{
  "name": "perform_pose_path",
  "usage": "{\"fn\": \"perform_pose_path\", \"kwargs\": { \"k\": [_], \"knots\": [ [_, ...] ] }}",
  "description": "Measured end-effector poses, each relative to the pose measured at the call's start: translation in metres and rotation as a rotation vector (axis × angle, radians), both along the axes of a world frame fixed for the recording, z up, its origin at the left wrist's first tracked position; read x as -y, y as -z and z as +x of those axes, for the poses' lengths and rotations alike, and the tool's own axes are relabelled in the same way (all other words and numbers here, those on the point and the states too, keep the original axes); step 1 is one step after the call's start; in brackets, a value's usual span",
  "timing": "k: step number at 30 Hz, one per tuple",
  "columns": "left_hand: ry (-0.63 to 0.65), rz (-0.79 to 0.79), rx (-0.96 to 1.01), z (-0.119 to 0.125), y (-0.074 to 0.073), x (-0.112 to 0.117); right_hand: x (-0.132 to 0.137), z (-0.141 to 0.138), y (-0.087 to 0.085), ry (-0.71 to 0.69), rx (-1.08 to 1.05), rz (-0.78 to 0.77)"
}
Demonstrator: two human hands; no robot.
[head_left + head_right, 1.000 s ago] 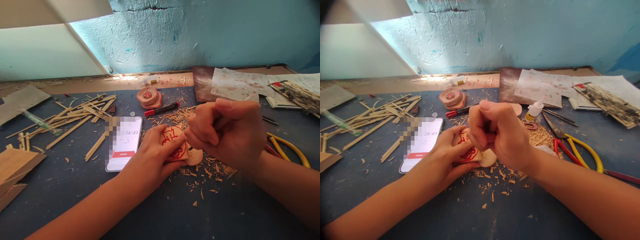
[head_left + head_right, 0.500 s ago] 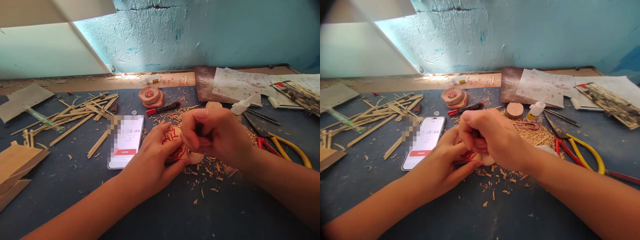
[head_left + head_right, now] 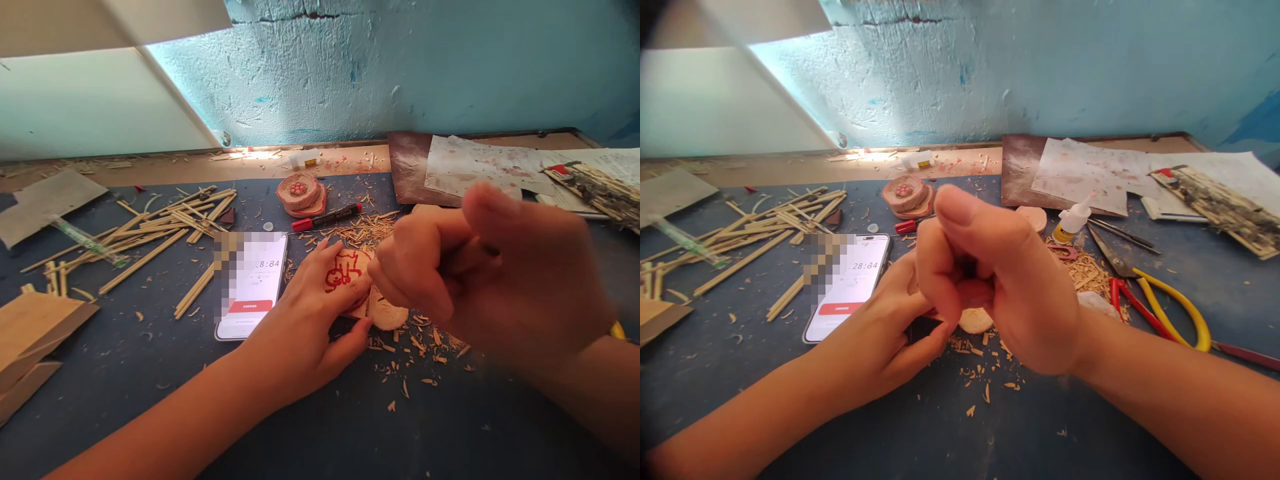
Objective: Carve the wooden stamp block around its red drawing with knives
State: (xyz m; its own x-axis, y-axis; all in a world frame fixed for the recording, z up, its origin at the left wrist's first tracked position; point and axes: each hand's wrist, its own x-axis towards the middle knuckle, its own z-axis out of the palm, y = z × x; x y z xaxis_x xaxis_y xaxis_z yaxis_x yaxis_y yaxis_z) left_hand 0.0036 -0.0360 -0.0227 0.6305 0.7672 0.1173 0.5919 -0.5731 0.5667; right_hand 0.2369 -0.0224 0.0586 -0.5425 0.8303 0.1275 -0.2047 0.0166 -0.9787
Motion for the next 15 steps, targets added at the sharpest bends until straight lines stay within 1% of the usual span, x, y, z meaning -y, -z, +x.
{"fn": "perform_pose_path", "kwargs": {
  "k": [3,6,9,12,15],
  "knots": [
    [0.011,0.027,0.048,-0.001,0.002,0.000,0.001,0.001,0.003,-0.030,-0.005,0.058],
    [-0.017,0.068,0.110,-0.001,0.004,0.001,-0.001,0.000,0.008,-0.006,0.000,0.028],
    [-0.020,0.080,0.116,-0.001,0.006,0.003,-0.003,0.002,0.012,0.003,-0.051,-0.001],
    [-0.003,0.035,0.095,-0.001,0.008,0.004,-0.002,0.004,0.009,-0.047,-0.048,-0.001],
    [0.000,-0.001,0.069,-0.001,0.008,0.003,0.002,0.001,0.001,-0.060,0.007,-0.006]
  ]
}}
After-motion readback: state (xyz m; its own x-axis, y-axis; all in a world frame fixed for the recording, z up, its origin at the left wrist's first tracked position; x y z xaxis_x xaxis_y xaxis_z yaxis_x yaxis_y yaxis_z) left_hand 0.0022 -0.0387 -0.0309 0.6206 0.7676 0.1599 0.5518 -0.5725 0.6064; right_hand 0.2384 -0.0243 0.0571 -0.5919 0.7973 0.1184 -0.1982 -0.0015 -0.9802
